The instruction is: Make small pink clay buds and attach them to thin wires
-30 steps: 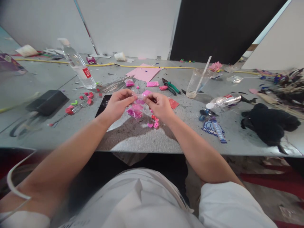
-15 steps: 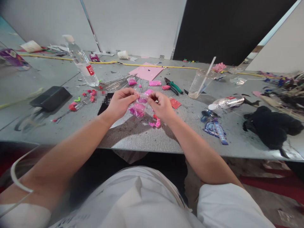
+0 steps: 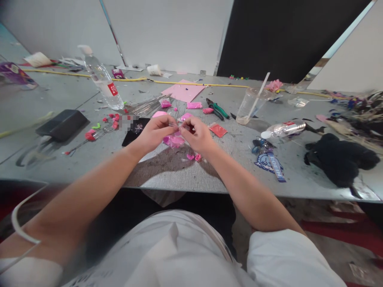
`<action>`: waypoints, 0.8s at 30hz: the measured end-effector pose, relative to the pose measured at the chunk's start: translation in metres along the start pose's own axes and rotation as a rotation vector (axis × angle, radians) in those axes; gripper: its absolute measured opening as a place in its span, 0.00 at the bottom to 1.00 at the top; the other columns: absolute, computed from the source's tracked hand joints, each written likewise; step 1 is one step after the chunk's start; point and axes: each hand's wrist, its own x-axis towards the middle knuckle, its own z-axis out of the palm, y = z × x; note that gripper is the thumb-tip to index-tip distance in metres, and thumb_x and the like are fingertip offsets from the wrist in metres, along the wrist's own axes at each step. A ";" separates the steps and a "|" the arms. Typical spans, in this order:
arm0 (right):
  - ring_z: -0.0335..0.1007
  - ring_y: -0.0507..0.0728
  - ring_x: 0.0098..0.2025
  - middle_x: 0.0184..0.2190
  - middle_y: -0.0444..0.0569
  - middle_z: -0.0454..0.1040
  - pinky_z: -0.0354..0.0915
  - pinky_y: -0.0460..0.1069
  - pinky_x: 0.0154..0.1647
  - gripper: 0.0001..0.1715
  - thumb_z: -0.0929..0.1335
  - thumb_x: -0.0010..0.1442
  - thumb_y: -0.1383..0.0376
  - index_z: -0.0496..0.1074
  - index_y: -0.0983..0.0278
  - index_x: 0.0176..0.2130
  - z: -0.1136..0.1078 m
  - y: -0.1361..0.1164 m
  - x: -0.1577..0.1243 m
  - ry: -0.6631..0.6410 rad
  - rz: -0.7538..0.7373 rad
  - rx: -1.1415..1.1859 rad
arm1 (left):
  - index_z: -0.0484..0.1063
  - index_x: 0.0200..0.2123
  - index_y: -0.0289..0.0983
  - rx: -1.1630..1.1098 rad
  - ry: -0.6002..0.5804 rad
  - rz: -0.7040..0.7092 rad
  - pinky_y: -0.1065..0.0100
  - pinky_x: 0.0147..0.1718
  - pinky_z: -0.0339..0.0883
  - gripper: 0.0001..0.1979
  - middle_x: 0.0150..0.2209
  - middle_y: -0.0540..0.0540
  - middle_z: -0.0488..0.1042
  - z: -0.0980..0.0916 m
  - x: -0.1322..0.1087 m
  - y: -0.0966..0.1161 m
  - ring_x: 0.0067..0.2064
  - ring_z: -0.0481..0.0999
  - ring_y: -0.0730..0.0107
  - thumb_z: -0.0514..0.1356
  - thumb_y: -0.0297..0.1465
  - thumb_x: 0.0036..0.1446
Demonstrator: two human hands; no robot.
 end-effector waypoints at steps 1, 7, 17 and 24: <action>0.64 0.54 0.32 0.30 0.44 0.71 0.61 0.51 0.33 0.08 0.71 0.62 0.60 0.71 0.60 0.34 0.000 -0.001 0.000 -0.008 -0.007 -0.004 | 0.74 0.30 0.37 0.000 -0.003 -0.007 0.69 0.30 0.60 0.06 0.29 0.51 0.72 0.000 0.000 0.000 0.30 0.67 0.75 0.68 0.30 0.54; 0.63 0.53 0.31 0.30 0.43 0.70 0.60 0.51 0.33 0.10 0.71 0.64 0.58 0.71 0.60 0.34 -0.003 -0.003 -0.001 -0.034 -0.007 0.052 | 0.77 0.34 0.37 -0.005 -0.004 -0.010 0.68 0.33 0.64 0.10 0.33 0.48 0.76 -0.007 0.002 -0.004 0.34 0.72 0.72 0.72 0.36 0.55; 0.66 0.54 0.31 0.28 0.45 0.75 0.61 0.52 0.34 0.16 0.73 0.65 0.52 0.75 0.60 0.32 -0.002 -0.005 0.001 0.005 0.021 -0.071 | 0.76 0.32 0.37 0.219 0.065 0.015 0.68 0.31 0.63 0.07 0.31 0.49 0.76 -0.006 0.002 -0.003 0.32 0.70 0.73 0.67 0.33 0.60; 0.67 0.55 0.31 0.28 0.45 0.76 0.61 0.51 0.34 0.21 0.74 0.64 0.47 0.76 0.61 0.32 -0.002 -0.002 0.004 0.046 0.047 -0.066 | 0.81 0.39 0.37 0.269 0.009 0.046 0.66 0.41 0.70 0.11 0.40 0.44 0.82 -0.010 0.005 -0.005 0.41 0.78 0.66 0.68 0.40 0.63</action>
